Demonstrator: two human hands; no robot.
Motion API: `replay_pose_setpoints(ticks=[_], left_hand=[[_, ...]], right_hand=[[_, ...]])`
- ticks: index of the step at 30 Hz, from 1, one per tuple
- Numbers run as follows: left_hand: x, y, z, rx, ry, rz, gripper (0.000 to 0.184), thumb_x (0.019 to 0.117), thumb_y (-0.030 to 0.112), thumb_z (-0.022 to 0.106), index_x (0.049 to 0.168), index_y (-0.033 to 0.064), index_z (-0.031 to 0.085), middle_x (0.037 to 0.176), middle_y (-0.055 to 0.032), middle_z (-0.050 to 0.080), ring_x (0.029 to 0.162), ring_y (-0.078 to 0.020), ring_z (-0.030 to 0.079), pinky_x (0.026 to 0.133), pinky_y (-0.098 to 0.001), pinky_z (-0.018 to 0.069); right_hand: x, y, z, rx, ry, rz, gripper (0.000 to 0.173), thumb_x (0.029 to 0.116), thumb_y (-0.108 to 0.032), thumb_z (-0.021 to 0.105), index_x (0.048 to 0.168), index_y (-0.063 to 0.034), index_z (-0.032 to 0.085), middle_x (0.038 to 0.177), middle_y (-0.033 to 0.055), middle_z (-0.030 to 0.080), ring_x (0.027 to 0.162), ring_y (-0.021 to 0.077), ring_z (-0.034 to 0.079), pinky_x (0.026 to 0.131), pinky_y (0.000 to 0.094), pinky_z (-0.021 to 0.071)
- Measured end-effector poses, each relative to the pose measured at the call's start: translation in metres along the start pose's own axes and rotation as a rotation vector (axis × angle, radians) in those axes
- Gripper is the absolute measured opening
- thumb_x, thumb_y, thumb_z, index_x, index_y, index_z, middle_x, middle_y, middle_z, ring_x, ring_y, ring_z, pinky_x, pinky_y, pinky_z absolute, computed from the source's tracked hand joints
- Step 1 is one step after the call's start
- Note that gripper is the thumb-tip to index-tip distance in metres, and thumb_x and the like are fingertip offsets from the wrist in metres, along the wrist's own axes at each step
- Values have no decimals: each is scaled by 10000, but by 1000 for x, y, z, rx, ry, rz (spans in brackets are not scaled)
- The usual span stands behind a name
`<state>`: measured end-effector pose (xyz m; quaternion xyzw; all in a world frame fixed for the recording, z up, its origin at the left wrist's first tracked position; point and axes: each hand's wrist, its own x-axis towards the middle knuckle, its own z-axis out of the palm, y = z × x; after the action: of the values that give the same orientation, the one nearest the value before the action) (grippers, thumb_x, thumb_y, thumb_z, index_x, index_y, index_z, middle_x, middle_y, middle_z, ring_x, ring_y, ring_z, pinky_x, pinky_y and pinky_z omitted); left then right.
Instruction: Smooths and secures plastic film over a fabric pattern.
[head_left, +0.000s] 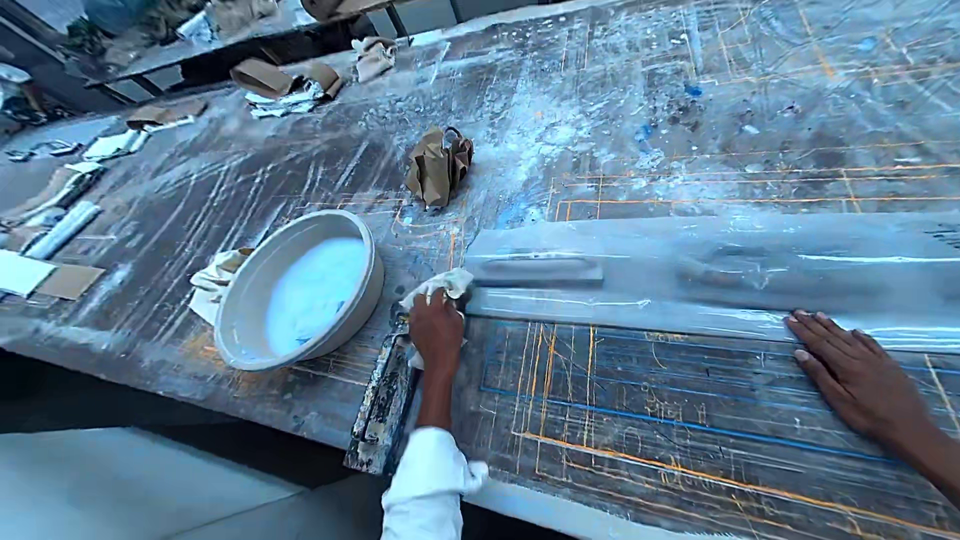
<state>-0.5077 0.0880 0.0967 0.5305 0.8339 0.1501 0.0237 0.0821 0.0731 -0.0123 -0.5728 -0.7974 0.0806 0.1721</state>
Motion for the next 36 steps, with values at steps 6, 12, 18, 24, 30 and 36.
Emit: replay_pose_setpoints(ticks=[6, 12, 18, 24, 30, 36], left_hand=[[-1, 22, 56, -56, -68, 522, 373, 940, 123, 661, 1293, 228, 715, 1316, -222, 642, 1187, -464, 607, 901, -657, 512], [8, 1, 1, 117, -117, -12, 345, 1051, 185, 507, 1316, 18, 651, 1336, -339, 583, 1205, -544, 580, 954, -710, 467], [-69, 162, 62, -142, -31, 737, 362, 917, 181, 697, 1276, 144, 728, 1202, -224, 689, 1114, -436, 644, 884, -614, 514], [-59, 91, 76, -25, -91, 402, 352, 1003, 180, 607, 1347, 157, 673, 1343, -288, 612, 1203, -543, 584, 893, -765, 448], [-53, 83, 87, 22, -32, 311, 366, 991, 122, 587, 1345, 65, 655, 1353, -347, 569, 1223, -569, 558, 935, -734, 460], [-52, 102, 78, 117, -71, 234, 326, 1003, 83, 570, 1307, 13, 664, 1306, -369, 576, 1209, -569, 562, 966, -734, 441]], right_hand=[[-6, 1, -1, 6, -24, 7, 683, 1057, -546, 209, 1546, -150, 477, 1620, 51, 427, 1531, 276, 334, 1224, 603, 224], [-4, -1, -3, 0, -10, 5, 669, 1060, -534, 217, 1541, -154, 484, 1616, 43, 433, 1527, 264, 341, 1223, 590, 238], [-3, -10, -9, 0, -7, 21, 623, 1076, -482, 240, 1529, -144, 501, 1604, 39, 452, 1512, 248, 370, 1221, 580, 246], [-4, -16, -13, -18, -8, 21, 562, 1092, -420, 269, 1518, -149, 515, 1605, 25, 451, 1504, 255, 385, 1210, 596, 264], [-10, 12, -30, 87, 66, 62, 587, 1087, -417, 340, 1564, -86, 427, 1634, 79, 398, 1526, 262, 346, 1232, 565, 248], [-69, 134, -80, -47, 60, 220, 575, 1099, -455, 275, 1516, -141, 515, 1605, 45, 450, 1516, 285, 363, 1221, 646, 185]])
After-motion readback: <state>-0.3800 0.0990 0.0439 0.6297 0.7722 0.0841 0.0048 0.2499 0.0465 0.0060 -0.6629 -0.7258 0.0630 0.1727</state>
